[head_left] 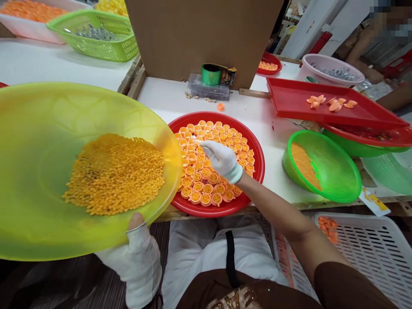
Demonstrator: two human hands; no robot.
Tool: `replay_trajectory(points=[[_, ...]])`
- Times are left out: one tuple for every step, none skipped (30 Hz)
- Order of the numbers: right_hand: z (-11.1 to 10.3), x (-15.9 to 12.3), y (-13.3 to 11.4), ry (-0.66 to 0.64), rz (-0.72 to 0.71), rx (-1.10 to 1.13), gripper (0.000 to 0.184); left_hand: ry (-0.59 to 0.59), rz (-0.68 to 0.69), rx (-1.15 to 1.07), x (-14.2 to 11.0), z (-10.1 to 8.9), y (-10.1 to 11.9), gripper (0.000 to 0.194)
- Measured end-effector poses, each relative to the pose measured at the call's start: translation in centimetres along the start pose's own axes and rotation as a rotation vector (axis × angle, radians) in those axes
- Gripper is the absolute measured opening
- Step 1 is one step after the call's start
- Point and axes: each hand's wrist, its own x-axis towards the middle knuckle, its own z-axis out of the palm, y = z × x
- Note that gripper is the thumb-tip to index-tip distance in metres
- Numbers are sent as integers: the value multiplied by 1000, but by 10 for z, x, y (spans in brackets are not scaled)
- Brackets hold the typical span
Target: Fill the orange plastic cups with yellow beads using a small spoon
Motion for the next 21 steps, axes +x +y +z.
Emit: replay_trajectory(points=[[5, -1, -9, -18, -4, 48, 31, -5, 8, -5, 0, 0, 0, 82], [11, -2, -19, -51, 2, 89, 32, -10, 23, -10, -1, 1, 0, 81], [19, -2, -28, -94, 18, 116, 30, -15, 36, -10, -1, 1, -1, 80], [29, -3, -37, -147, 39, 129, 27, -18, 51, -6, -2, 1, -1, 81], [39, -3, -45, -207, 66, 137, 22, -20, 65, -2, -2, 2, -2, 81], [48, -4, -52, -265, 102, 151, 18, -16, 77, -2, -2, 2, -3, 83], [57, -6, -59, -320, 149, 186, 16, -12, 82, -5, -2, 2, -5, 85], [65, -7, -64, -367, 213, 249, 16, -9, 83, -8, -2, 2, -7, 88], [70, -9, -69, -402, 298, 336, 16, -6, 81, -14, -2, 1, -10, 90], [73, -11, -73, -424, 400, 436, 16, 1, 80, -19, -3, 1, -12, 92], [75, -13, -76, -431, 509, 538, 15, 7, 72, -17, -3, 0, -14, 93], [74, -13, -77, -423, 611, 632, 15, 14, 62, -9, -3, 0, -16, 93], [72, -13, -78, -403, 697, 712, 15, 19, 46, 0, -4, -1, -18, 93], [69, -13, -77, -376, 762, 776, 16, 26, 34, 2, -4, -1, -19, 93], [65, -11, -76, -350, 804, 827, 17, 27, 23, -1, -4, -1, -19, 93], [61, -10, -74, -325, 832, 867, 19, 27, 19, -6, -4, -2, -19, 93], [56, -8, -71, -303, 853, 898, 20, 25, 22, -11, -4, -2, -19, 93], [50, -5, -67, -282, 869, 921, 21, 22, 24, -16, -4, -2, -18, 93], [44, -3, -63, -260, 878, 936, 20, 20, 24, -16, -3, -3, -17, 93], [38, -1, -59, -232, 879, 946, 19, 23, 16, -15, -3, -3, -16, 93], [31, 1, -54, -198, 872, 948, 19, 24, -3, -15, -2, -3, -14, 93]])
